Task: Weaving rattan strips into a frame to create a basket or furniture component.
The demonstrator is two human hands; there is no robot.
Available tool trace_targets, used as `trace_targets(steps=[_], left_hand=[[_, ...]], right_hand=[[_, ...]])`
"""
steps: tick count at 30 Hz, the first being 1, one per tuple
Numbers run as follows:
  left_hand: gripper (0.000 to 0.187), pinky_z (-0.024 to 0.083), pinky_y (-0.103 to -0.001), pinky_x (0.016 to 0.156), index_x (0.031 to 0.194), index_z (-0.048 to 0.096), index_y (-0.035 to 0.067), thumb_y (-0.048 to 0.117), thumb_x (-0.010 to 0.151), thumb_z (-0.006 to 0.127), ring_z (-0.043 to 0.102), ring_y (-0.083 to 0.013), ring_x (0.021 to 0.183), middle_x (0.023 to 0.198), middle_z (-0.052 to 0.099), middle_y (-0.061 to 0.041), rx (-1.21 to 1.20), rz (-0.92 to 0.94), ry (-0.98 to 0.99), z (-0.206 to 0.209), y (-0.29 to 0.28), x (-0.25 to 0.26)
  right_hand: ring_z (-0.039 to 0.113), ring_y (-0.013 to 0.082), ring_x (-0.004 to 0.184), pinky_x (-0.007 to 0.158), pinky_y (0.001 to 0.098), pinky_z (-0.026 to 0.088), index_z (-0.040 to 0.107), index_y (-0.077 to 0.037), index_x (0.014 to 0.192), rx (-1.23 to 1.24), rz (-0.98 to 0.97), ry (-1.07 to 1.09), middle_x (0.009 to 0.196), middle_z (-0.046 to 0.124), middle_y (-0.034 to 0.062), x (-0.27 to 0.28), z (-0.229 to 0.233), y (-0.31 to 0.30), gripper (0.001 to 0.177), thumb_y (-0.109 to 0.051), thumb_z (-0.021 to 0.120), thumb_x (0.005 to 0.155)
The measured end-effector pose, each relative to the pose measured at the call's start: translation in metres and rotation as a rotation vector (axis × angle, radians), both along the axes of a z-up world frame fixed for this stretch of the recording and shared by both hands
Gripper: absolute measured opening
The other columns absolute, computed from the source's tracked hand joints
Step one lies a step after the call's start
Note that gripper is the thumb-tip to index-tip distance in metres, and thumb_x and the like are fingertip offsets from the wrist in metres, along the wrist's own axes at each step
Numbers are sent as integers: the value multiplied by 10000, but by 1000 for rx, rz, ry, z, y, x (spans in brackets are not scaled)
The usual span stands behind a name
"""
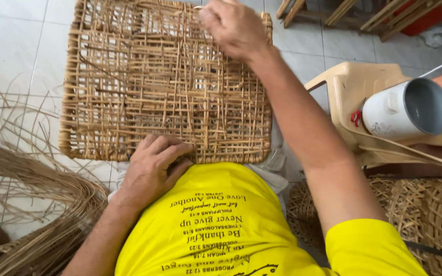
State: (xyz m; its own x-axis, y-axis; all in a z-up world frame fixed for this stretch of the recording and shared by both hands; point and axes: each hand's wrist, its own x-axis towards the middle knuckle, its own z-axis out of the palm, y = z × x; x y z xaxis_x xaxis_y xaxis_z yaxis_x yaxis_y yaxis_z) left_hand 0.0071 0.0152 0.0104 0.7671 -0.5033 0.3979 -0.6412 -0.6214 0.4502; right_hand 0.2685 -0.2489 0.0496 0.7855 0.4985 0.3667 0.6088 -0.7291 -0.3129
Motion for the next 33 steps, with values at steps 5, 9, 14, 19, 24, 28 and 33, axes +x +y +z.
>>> trace_targets(steps=[5,9,14,19,24,28,33], left_hand=[[122,607,-393,916,1004,756,34,83,898,793,698,-255,953,1005,737,-145,-322,-50,-281,2,31,-21],[265,476,-465,1032,1234,706,10,85,991,780,573,-343,1158,1279,622,-251,-194,256,-400,-21,85,-27],[676,-69,-675,1194,1572,558,131,256,967,834,52,-412,1577,1733,319,-255,198,493,-65,-50,101,-20],[545,72,-639,1262,1500,775,230,260,993,973,399,-386,1530,1609,629,-113,350,433,-450,-51,101,7],[575,285,-672,1248,1444,788,138,162,895,958,610,-408,1403,1485,723,-201,300,355,-490,-13,107,13],[686,338,-709,1216,1474,749,143,215,837,992,604,-445,1405,1535,649,-247,290,305,-466,16,113,14],[685,326,-757,1212,1461,718,159,169,827,977,589,-512,1427,1594,586,-266,266,288,-401,41,106,16]], right_hand=[[524,155,781,670,330,452,680,-40,1290,135,-124,30,889,563,8,-129,51,-56,278,-168,598,1057],[523,153,785,692,335,427,648,-83,1315,266,-338,219,905,561,4,-203,22,-90,317,-275,626,1064],[647,267,1241,1005,360,535,515,-21,1435,453,-396,477,1364,662,171,-260,-28,-96,556,-419,500,1047],[465,107,621,539,283,409,304,-58,1621,435,-359,515,802,532,7,-252,-16,-85,781,-497,527,1015],[228,389,1594,1260,568,254,198,-51,1618,521,-218,521,1717,204,233,-244,3,-64,898,-518,604,967],[339,366,1482,1196,458,334,169,-37,1618,821,-122,630,1654,287,252,-252,20,-65,939,-428,666,924],[531,310,1392,1170,427,489,254,-62,1605,939,20,674,1538,463,190,-254,24,-66,989,-409,777,840]])
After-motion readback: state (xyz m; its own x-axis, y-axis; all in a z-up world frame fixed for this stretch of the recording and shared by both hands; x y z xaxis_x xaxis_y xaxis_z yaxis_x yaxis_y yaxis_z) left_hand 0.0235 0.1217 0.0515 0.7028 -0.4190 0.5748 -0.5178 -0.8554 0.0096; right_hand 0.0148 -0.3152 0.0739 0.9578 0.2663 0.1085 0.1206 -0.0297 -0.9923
